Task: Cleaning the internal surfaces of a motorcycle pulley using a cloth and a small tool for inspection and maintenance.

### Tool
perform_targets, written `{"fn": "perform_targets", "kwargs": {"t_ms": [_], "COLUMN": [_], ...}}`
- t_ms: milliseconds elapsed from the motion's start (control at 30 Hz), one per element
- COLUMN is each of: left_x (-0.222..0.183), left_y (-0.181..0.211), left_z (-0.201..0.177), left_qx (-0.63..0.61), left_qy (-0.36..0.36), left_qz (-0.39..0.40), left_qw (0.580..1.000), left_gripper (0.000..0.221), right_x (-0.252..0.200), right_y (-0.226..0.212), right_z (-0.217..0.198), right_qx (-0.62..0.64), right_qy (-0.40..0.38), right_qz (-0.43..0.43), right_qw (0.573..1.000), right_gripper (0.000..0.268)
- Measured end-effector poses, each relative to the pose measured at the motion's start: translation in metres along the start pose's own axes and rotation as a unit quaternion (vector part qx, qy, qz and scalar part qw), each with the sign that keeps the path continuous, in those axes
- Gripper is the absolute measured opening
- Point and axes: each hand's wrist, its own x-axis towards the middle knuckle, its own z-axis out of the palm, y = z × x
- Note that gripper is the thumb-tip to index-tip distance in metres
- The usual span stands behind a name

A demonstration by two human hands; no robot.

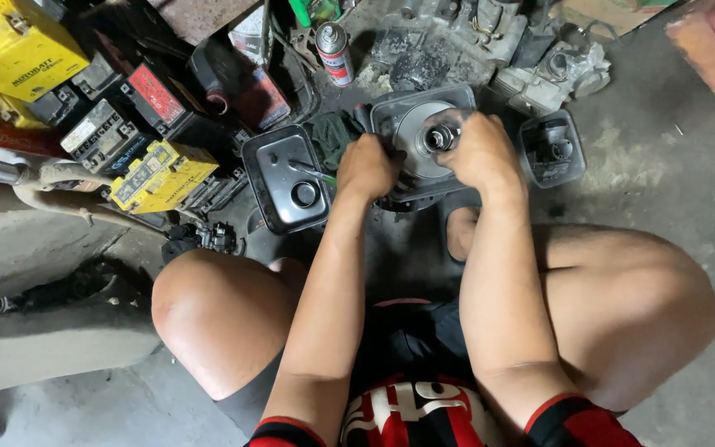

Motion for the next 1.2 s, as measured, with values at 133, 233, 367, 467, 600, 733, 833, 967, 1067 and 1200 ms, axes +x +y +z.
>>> {"fn": "perform_targets", "kwargs": {"t_ms": [133,233,367,467,600,733,833,967,1067,1200], "left_x": [0.002,0.004,0.008,0.010,0.011,0.003,-0.013,-0.025,-0.037,-0.032], "left_y": [-0.001,-0.001,-0.002,-0.004,-0.008,-0.005,0.003,-0.008,-0.019,-0.051], "left_z": [0.003,0.005,0.007,0.008,0.007,-0.002,-0.014,-0.031,-0.046,-0.059], "left_qx": [0.002,0.005,0.009,0.011,0.014,0.020,-0.017,-0.064,-0.101,-0.081], "left_qy": [0.004,0.008,0.014,0.020,0.028,0.039,0.069,0.174,0.231,0.256], "left_qz": [0.001,0.004,0.006,0.007,0.010,0.012,0.031,0.047,0.046,0.029], "left_qw": [1.000,1.000,1.000,1.000,0.999,0.999,0.997,0.982,0.966,0.963], "left_gripper": [0.041,0.040,0.038,0.037,0.036,0.035,0.027,0.018,0.022,0.033], "right_x": [0.004,0.007,0.010,0.012,0.014,0.011,0.003,0.005,-0.013,-0.015], "right_y": [-0.002,-0.002,-0.004,-0.003,-0.001,-0.008,-0.025,-0.044,-0.073,-0.103], "right_z": [0.005,0.008,0.012,0.015,0.018,0.013,0.000,0.011,0.009,0.027], "right_qx": [-0.003,-0.007,-0.012,-0.016,-0.020,-0.020,0.029,0.049,0.040,0.006], "right_qy": [0.000,0.001,0.001,0.001,0.002,0.004,0.047,0.101,0.077,-0.005], "right_qz": [0.006,0.013,0.023,0.027,0.035,0.035,0.035,-0.003,-0.006,-0.039], "right_qw": [1.000,1.000,1.000,1.000,0.999,0.999,0.998,0.994,0.996,0.999], "right_gripper": [0.050,0.050,0.050,0.050,0.051,0.051,0.052,0.025,0.019,0.026]}}
